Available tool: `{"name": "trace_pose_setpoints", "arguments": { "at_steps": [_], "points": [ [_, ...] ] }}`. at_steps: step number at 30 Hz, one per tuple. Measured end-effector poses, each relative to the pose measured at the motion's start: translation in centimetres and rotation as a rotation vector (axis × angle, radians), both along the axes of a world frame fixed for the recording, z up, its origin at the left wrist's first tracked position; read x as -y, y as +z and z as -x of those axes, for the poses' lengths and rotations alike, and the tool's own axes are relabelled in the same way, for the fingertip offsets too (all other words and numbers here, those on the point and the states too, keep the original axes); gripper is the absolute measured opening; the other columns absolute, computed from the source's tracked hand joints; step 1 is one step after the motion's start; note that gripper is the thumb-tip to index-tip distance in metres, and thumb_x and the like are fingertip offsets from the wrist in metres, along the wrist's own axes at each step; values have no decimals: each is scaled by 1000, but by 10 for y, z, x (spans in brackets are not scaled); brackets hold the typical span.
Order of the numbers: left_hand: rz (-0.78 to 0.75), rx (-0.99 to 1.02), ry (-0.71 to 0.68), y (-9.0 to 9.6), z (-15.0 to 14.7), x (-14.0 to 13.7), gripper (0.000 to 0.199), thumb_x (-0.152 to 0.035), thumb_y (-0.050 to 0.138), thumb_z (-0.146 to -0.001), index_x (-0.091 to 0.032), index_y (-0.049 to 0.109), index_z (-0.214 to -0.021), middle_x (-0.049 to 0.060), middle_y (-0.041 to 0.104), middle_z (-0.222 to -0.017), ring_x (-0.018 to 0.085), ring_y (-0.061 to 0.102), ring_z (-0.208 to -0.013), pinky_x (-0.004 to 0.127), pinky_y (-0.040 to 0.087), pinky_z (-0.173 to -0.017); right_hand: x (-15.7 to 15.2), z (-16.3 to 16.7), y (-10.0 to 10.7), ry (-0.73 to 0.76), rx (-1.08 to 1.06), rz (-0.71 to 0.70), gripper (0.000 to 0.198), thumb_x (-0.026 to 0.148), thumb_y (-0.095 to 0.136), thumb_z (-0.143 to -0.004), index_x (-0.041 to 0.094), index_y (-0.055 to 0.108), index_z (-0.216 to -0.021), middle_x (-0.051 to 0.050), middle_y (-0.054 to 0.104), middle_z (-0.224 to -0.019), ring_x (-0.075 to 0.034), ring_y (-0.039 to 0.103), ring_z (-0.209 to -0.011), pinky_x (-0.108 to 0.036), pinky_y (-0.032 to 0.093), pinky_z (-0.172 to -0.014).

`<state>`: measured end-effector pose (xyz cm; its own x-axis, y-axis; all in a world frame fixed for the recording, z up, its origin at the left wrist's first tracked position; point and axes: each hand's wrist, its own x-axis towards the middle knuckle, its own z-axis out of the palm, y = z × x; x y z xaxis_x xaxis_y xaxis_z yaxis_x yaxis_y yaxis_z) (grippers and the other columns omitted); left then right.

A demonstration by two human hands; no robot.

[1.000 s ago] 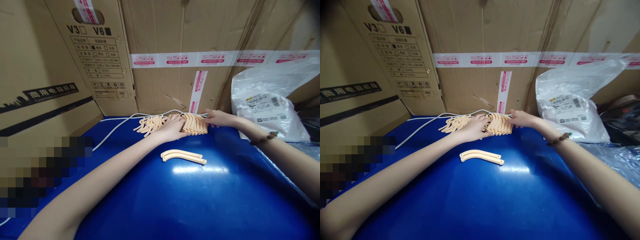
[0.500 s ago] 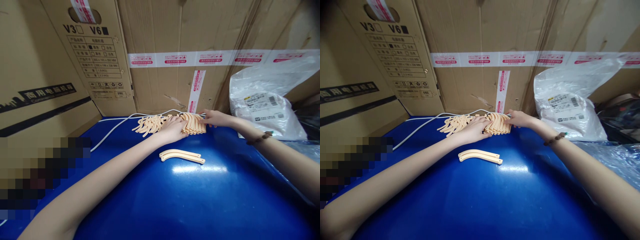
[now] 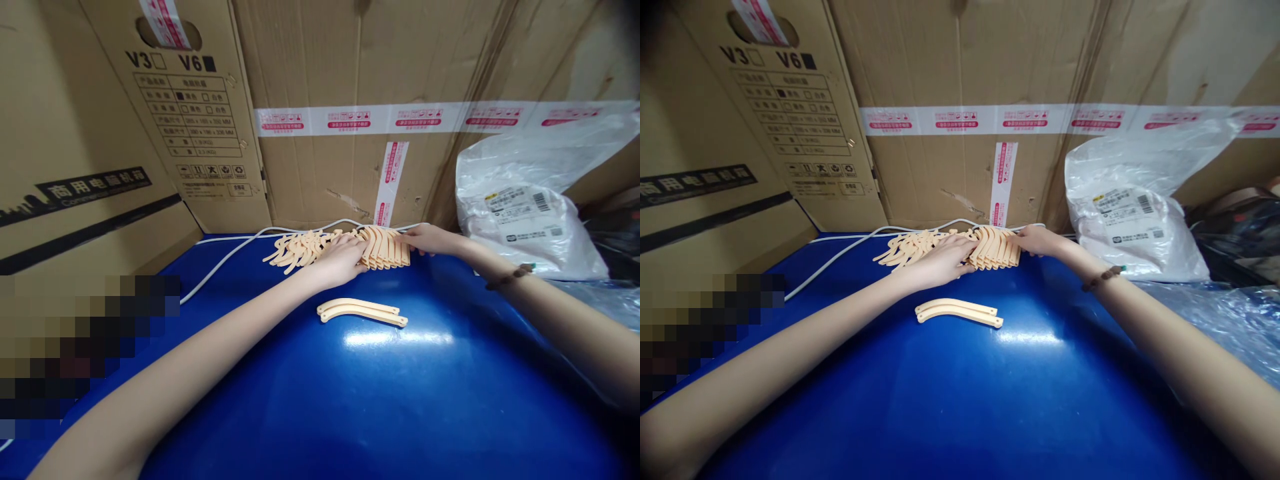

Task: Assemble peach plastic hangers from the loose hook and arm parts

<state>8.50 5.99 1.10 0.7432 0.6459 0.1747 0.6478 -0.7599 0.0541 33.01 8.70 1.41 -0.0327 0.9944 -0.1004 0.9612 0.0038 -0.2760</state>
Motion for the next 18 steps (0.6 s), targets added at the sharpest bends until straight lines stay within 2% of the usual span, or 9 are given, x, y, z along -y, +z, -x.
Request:
{"name": "trace_pose_setpoints", "arguments": {
  "at_steps": [3, 7, 12, 18],
  "points": [
    [-13, -8, 0, -2, -2, -1, 50, -27, 57, -87, -10, 43, -132, 13, 51, -133, 26, 41, -125, 37, 30, -106, -1, 1, -1, 16, -1, 27, 50, 57, 46, -88, 11, 66, -83, -7, 62, -63, -13, 56, -48, -22, 42, -38],
    [-31, -17, -7, -1, -4, 0, 49, -27, 59, -87, -9, 45, -130, 13, 53, -131, 26, 42, -125, 38, 29, -107, -1, 3, 0, 18, -8, 55, 50, 59, 49, -86, 11, 65, -82, -7, 61, -62, -13, 57, -49, -22, 44, -38],
    [-54, -17, -11, -2, -5, -1, 48, -28, 59, -87, -10, 46, -129, 13, 54, -129, 27, 42, -125, 41, 28, -108, 2, 6, 3, 2, -13, 64, 49, 58, 52, -85, 11, 64, -90, -9, 65, -75, -13, 59, -53, -21, 45, -37],
    [-59, 2, -16, -3, -1, 3, 53, -29, 59, -87, -8, 42, -133, 13, 51, -133, 27, 40, -127, 41, 26, -110, 8, 10, 3, -8, 38, 23, 57, 59, 51, -85, 10, 57, -114, -10, 68, -83, -15, 62, -53, -25, 48, -43]
  ]
}}
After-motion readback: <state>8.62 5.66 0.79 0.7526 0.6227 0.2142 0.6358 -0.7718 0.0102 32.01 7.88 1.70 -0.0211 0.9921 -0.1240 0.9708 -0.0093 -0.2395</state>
